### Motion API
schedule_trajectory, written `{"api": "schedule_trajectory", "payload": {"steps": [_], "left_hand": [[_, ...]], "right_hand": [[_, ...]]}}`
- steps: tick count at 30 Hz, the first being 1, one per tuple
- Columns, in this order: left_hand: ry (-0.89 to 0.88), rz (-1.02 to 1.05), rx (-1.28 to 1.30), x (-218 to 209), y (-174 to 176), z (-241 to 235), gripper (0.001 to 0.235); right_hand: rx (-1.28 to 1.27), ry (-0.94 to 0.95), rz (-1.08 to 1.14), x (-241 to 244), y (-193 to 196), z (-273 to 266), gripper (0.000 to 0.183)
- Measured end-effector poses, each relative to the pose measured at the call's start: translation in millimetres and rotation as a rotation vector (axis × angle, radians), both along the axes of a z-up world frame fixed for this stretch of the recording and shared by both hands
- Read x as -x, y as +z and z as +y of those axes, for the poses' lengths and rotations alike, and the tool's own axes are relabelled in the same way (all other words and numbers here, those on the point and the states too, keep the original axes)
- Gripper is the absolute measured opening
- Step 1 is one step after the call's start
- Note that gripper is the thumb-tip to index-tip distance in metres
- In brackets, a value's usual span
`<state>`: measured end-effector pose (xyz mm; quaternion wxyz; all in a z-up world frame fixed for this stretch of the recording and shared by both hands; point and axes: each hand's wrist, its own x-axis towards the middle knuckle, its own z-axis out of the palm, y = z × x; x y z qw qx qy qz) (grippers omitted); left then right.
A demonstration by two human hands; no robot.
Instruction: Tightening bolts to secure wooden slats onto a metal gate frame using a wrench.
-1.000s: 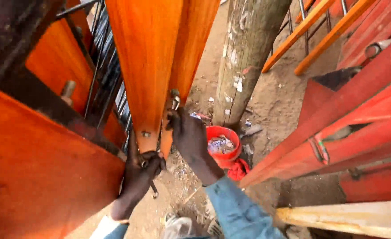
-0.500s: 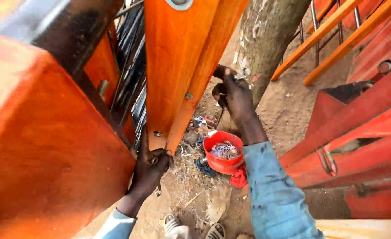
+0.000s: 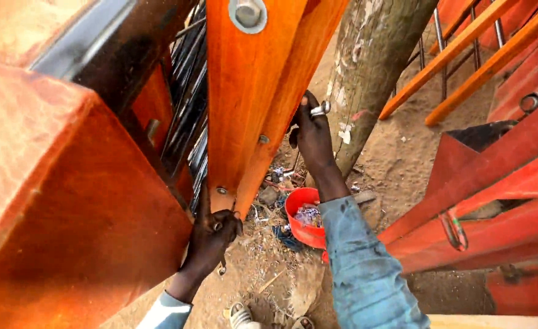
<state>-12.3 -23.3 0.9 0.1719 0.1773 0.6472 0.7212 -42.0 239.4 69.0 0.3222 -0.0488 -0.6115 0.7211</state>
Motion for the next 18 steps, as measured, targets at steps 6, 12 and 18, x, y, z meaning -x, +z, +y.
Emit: {"api": "schedule_trajectory", "payload": {"steps": [6, 12, 18], "left_hand": [[0.006, 0.046, 0.029, 1.4, -5.3, -1.2, 0.099], [0.0, 0.067, 0.032, 2.2, -9.0, -0.6, 0.098], [-0.026, 0.122, 0.048, -0.4, -5.0, -0.1, 0.096]], "right_hand": [[0.111, 0.119, -0.102, 6.7, -5.9, 7.7, 0.056], [0.13, 0.137, -0.083, 12.2, -9.1, 8.9, 0.055], [0.099, 0.135, -0.007, 16.2, -18.0, 10.7, 0.046]]}}
